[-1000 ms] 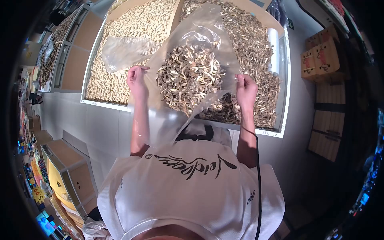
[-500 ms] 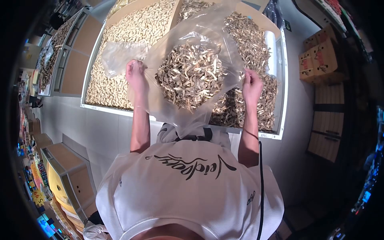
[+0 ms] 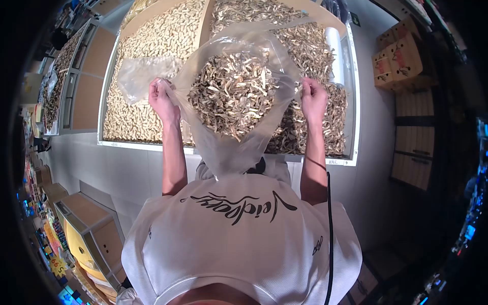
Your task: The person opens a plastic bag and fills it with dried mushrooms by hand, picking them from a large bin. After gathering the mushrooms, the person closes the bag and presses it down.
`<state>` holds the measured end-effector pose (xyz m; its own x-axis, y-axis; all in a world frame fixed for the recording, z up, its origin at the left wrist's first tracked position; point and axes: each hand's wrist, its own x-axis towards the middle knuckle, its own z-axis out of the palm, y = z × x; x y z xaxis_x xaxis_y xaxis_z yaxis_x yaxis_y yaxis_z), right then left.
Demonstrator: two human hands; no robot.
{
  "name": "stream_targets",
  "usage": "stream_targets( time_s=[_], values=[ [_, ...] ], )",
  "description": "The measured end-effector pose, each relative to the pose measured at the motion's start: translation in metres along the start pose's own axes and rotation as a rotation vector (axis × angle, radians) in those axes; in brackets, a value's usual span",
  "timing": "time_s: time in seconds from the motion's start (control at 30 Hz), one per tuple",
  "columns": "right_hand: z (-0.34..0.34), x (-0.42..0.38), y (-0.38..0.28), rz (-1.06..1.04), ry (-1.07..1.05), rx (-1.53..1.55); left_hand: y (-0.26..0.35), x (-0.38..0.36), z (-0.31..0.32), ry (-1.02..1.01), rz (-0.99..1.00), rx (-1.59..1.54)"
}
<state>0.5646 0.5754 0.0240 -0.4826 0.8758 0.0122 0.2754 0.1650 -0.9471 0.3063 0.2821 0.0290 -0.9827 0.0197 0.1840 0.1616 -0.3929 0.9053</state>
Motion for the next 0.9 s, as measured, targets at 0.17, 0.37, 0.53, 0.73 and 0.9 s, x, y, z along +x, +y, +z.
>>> stream_targets(
  time_s=[0.17, 0.37, 0.53, 0.73, 0.9],
  values=[
    [-0.005, -0.001, -0.002, 0.027, -0.042, 0.057, 0.010, -0.007, -0.002, -0.009, 0.003, 0.096],
    [-0.017, -0.008, -0.021, 0.087, -0.066, 0.136, 0.041, -0.019, 0.002, 0.023, -0.012, 0.136],
    [-0.019, -0.006, -0.017, 0.104, -0.122, 0.135, 0.037, -0.023, -0.008, 0.006, -0.043, 0.131],
    [0.004, 0.001, 0.039, 0.159, -0.229, 0.045, -0.007, -0.026, -0.032, -0.020, -0.115, 0.147],
    [0.007, 0.007, 0.052, 0.163, -0.282, -0.074, -0.009, -0.024, -0.037, -0.040, -0.108, 0.191]
  ],
)
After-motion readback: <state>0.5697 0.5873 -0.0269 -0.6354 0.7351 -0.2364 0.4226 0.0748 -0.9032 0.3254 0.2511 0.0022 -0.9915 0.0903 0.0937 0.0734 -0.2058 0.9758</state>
